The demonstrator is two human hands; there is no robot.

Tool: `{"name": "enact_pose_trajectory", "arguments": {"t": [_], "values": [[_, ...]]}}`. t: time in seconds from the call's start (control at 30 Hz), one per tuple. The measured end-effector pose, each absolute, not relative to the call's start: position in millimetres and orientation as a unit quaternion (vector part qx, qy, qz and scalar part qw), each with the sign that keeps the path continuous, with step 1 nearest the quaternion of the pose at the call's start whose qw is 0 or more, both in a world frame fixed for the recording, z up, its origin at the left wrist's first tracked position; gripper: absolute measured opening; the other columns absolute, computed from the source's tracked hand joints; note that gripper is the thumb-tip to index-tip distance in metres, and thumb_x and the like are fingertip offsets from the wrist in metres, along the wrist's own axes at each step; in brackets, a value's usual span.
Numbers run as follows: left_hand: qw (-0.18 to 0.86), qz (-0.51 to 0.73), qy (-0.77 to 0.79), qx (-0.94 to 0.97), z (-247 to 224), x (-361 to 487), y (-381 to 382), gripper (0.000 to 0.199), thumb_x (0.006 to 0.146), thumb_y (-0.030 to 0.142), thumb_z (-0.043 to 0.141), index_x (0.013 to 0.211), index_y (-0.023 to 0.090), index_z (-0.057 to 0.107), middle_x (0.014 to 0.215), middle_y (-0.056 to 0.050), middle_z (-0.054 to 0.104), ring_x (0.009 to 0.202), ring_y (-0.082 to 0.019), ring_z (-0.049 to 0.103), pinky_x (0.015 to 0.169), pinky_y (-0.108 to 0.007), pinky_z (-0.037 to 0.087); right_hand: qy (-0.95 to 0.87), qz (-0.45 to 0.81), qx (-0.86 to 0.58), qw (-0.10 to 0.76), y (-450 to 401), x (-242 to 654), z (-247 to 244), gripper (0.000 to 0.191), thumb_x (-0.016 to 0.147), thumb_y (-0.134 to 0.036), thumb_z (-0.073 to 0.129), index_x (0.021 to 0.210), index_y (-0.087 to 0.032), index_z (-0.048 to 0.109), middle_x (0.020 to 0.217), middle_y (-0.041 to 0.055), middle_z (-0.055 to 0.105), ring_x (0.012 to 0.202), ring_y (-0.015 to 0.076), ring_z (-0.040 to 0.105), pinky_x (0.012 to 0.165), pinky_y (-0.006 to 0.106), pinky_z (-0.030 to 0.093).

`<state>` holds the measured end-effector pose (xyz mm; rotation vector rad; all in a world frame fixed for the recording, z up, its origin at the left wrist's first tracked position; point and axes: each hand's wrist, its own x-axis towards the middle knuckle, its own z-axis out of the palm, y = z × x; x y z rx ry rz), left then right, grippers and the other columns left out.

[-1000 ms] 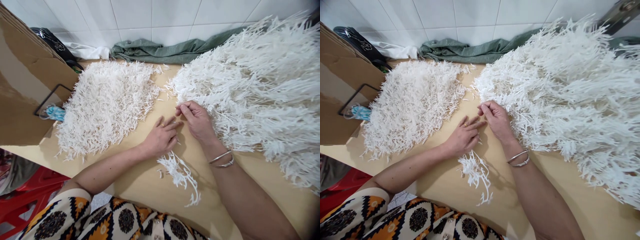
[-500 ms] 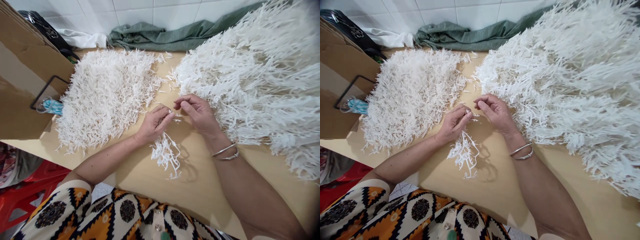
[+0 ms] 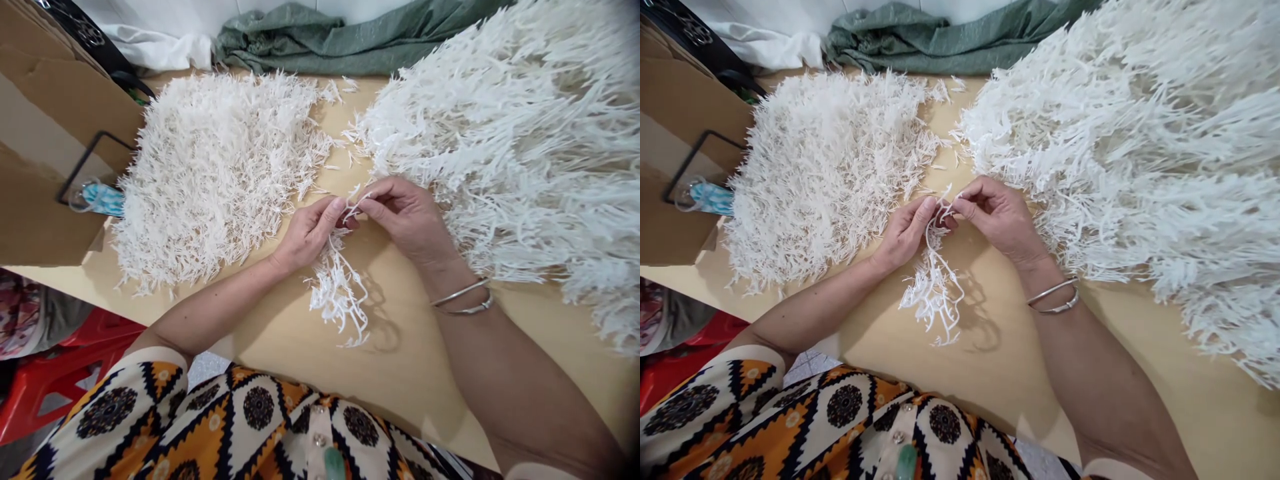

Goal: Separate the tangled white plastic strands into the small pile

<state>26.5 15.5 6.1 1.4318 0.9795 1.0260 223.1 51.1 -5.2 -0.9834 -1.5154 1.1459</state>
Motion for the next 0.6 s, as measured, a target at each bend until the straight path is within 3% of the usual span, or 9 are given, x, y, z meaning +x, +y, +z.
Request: {"name": "enact_pose_trajectory", "arguments": {"t": [0.13, 0.27, 0.4, 0.5, 0.6], "values": [[0.513, 0.427, 0.417, 0.617, 8, 26, 15, 0.055, 0.106, 0.068, 0.047, 0.112, 0.019, 0.071, 0.102, -0.007, 0.080, 0.099, -0.016, 0.076, 0.094, -0.031, 0.061, -0.580, 0.473, -0.394, 0.533, 51, 222, -8, 0.029, 0.087, -0.051, 0.086, 0.083, -0.028, 0.068, 0.081, -0.0013, 0.067, 0.075, 0.0160, 0.063, 0.078, 0.037, 0.056], [0.429, 0.450, 0.432, 0.653, 10, 26, 15, 0.055, 0.095, 0.068, 0.067, 0.122, 0.019, 0.068, 0.120, -0.010, 0.074, 0.107, -0.018, 0.071, 0.093, -0.031, 0.059, -0.536, 0.477, -0.390, 0.577, 52, 220, -9, 0.026, 0.090, -0.050, 0.083, 0.087, -0.030, 0.066, 0.082, -0.0023, 0.068, 0.076, 0.0161, 0.066, 0.081, 0.038, 0.058], [0.377, 0.441, 0.454, 0.676, 6, 28, 15, 0.046, 0.090, 0.058, 0.078, 0.113, 0.019, 0.068, 0.101, -0.005, 0.071, 0.088, -0.013, 0.064, 0.081, -0.027, 0.055, -0.523, 0.466, -0.417, 0.580, 49, 217, -8, 0.031, 0.087, -0.054, 0.084, 0.086, -0.029, 0.065, 0.080, -0.0024, 0.066, 0.075, 0.0164, 0.066, 0.081, 0.037, 0.059], [0.449, 0.443, 0.438, 0.641, 0, 30, 17, 0.036, 0.096, 0.051, 0.073, 0.107, 0.018, 0.067, 0.087, -0.001, 0.068, 0.071, -0.008, 0.059, 0.068, -0.022, 0.051, -0.542, 0.483, -0.398, 0.562, 47, 217, -6, 0.024, 0.093, -0.053, 0.078, 0.092, -0.030, 0.073, 0.085, -0.0010, 0.070, 0.080, 0.0159, 0.067, 0.083, 0.035, 0.059], [0.507, 0.482, 0.416, 0.582, -5, 29, 21, 0.034, 0.096, 0.050, 0.075, 0.102, 0.018, 0.065, 0.085, 0.001, 0.066, 0.069, -0.005, 0.061, 0.065, -0.018, 0.053, -0.572, 0.512, -0.369, 0.524, 46, 220, -3, 0.027, 0.098, -0.056, 0.073, 0.107, -0.031, 0.078, 0.097, 0.0010, 0.074, 0.092, 0.0165, 0.069, 0.090, 0.035, 0.058]]}}
